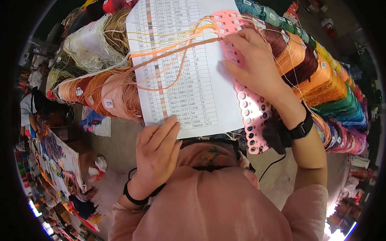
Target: The person gathers embroidery thread by referencing a list, pulling individual strands from large bundles on a rack, and threading them through holes in a pink plastic organizer.
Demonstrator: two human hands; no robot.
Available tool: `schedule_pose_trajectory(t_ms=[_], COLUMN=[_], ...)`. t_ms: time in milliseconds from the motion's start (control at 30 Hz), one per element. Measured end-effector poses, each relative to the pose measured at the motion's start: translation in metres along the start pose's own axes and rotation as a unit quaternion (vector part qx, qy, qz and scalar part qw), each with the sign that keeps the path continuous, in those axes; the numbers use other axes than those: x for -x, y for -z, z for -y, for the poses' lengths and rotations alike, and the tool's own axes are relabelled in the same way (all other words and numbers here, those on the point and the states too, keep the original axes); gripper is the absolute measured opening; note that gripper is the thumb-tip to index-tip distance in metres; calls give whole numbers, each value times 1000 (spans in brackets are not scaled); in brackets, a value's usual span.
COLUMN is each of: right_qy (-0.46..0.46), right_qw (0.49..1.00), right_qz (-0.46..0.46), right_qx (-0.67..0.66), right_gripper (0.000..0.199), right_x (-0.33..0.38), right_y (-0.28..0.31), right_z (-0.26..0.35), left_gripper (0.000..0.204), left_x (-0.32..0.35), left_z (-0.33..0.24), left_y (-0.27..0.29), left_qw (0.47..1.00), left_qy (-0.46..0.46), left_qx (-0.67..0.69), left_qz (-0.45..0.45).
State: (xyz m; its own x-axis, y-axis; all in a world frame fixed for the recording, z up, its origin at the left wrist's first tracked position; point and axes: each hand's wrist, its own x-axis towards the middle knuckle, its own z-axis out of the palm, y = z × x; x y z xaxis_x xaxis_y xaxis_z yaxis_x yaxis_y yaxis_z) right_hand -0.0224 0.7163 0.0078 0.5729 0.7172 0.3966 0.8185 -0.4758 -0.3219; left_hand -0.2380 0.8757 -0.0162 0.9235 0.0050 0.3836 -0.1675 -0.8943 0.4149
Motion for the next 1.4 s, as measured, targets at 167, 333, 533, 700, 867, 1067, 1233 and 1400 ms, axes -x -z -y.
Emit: schedule_pose_trajectory(t_ms=[167,333,533,700,867,1067,1233,1400], right_qy=[3,9,-3,-4,-64,-199,-154,-105], right_qw=[1000,1000,1000,1000,997,974,986,969], right_qz=[1,-1,3,-13,24,101,-1,-101], right_qx=[14,10,4,12,40,47,-59,-199], right_gripper=[43,46,46,52,65,72,62,60], right_x=[2,2,1,7,36,62,73,107], right_y=[1,0,1,3,31,31,36,70], right_z=[0,0,3,10,36,45,26,-16], left_gripper=[32,31,31,28,30,32,27,28], left_x=[-4,-3,-4,-7,15,-7,-27,-28], left_z=[4,4,5,7,34,31,24,-3], left_y=[-8,-8,-7,3,17,19,18,20], left_qw=[999,999,998,999,856,701,782,839], left_qy=[-37,-37,-44,-42,315,369,365,390], left_qx=[-21,-17,-31,11,401,610,501,379], left_qz=[-19,-13,-15,-1,-83,3,67,-16])
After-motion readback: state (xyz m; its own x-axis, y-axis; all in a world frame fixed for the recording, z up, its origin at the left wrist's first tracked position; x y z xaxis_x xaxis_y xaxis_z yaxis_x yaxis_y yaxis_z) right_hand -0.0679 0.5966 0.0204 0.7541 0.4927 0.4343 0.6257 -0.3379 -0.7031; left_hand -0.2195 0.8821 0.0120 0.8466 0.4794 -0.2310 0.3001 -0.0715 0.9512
